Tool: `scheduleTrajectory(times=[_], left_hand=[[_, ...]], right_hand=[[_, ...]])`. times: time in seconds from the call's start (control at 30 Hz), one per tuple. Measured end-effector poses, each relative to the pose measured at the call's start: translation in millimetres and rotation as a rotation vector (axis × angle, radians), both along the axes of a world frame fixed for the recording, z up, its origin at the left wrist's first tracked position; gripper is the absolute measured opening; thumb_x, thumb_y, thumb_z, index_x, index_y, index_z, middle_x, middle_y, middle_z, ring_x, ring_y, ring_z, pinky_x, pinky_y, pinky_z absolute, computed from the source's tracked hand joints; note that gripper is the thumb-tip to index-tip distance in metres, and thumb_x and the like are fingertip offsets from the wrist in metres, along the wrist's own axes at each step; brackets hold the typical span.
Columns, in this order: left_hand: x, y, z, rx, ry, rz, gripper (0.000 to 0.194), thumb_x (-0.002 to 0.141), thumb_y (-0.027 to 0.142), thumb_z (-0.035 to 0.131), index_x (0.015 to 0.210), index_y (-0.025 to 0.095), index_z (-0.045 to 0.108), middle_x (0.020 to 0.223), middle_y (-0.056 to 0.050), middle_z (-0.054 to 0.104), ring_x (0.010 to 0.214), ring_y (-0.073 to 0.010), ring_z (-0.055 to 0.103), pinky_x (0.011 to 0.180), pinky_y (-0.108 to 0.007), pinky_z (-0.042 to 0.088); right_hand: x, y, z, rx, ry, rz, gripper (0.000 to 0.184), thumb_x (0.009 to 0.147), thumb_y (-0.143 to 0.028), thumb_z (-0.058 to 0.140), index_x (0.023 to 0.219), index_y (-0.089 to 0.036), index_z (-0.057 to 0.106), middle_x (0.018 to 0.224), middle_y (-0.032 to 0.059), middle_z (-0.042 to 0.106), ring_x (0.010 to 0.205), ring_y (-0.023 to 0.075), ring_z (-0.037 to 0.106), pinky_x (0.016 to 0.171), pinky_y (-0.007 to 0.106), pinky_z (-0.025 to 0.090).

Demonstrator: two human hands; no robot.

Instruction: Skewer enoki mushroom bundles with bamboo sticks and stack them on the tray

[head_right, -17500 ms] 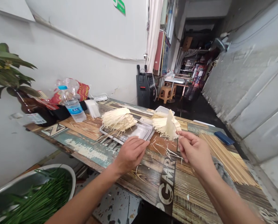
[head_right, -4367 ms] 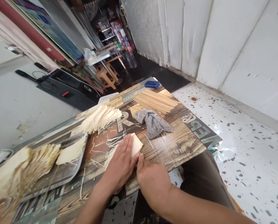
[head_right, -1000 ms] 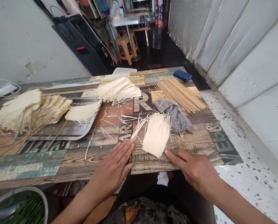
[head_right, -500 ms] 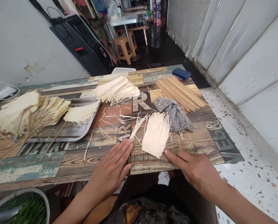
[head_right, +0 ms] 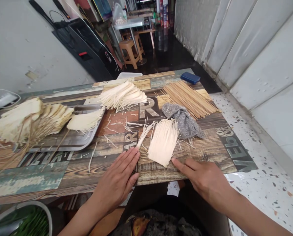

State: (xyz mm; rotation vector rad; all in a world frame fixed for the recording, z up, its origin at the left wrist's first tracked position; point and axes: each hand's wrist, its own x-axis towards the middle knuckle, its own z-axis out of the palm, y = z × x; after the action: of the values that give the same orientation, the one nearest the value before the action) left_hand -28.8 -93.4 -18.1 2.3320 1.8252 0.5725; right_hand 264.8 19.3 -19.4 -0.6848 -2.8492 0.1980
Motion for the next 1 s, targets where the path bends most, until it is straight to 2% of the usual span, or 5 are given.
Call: scheduleTrajectory(times=[0.17, 0.27, 0.5, 0.7, 1.0], left_hand=[[1.5, -0.4, 2.7, 0.021, 0.186, 0.002, 0.058, 0.095, 0.029, 0.043, 0.149, 0.014, 0.027, 0.152, -0.012, 0.035, 0.141, -0.0243, 0.031, 0.115, -0.043, 0.029], [2.1, 0.1, 3.7, 0.022, 0.253, -0.002, 0.056, 0.095, 0.029, 0.043, 0.147, 0.01, 0.029, 0.152, -0.013, 0.035, 0.142, -0.0242, 0.029, 0.115, -0.043, 0.03], [3.0, 2.7, 3.2, 0.021, 0.287, -0.001, 0.053, 0.095, 0.028, 0.042, 0.143, 0.006, 0.034, 0.15, -0.014, 0.039, 0.141, -0.0244, 0.03, 0.113, -0.043, 0.032], [2.8, 1.4, 4.6, 0.019, 0.314, -0.009, 0.055, 0.095, 0.028, 0.042, 0.144, 0.006, 0.032, 0.15, -0.014, 0.038, 0.142, -0.0243, 0.029, 0.113, -0.044, 0.031], [2.8, 1.1, 4.3, 0.031, 0.302, -0.008, 0.054, 0.095, 0.027, 0.042, 0.144, 0.006, 0.032, 0.15, -0.015, 0.039, 0.141, -0.0246, 0.03, 0.113, -0.044, 0.031]], right_hand=[[-2.0, -0.1, 3.0, 0.031, 0.019, 0.001, 0.054, 0.089, -0.006, 0.035, 0.14, -0.021, 0.041, 0.095, 0.0036, 0.065, 0.061, 0.0144, 0.056, 0.051, 0.027, 0.038], [-2.5, -0.4, 4.3, 0.026, 0.016, -0.001, 0.052, 0.09, -0.008, 0.036, 0.14, -0.021, 0.039, 0.096, 0.0041, 0.065, 0.064, 0.0154, 0.058, 0.052, 0.028, 0.039], [-2.2, -2.1, 4.3, 0.016, 0.01, 0.002, 0.053, 0.091, -0.006, 0.033, 0.142, -0.02, 0.036, 0.091, 0.0032, 0.064, 0.063, 0.0151, 0.057, 0.052, 0.027, 0.038], [-1.9, -2.7, 1.9, 0.016, 0.013, 0.005, 0.052, 0.091, -0.009, 0.035, 0.142, -0.02, 0.036, 0.1, 0.0055, 0.065, 0.066, 0.016, 0.059, 0.053, 0.028, 0.04], [-0.4, -2.3, -0.1, -0.011, 0.0, 0.004, 0.052, 0.092, -0.009, 0.033, 0.143, -0.021, 0.034, 0.094, 0.0038, 0.064, 0.062, 0.016, 0.058, 0.052, 0.029, 0.038]])
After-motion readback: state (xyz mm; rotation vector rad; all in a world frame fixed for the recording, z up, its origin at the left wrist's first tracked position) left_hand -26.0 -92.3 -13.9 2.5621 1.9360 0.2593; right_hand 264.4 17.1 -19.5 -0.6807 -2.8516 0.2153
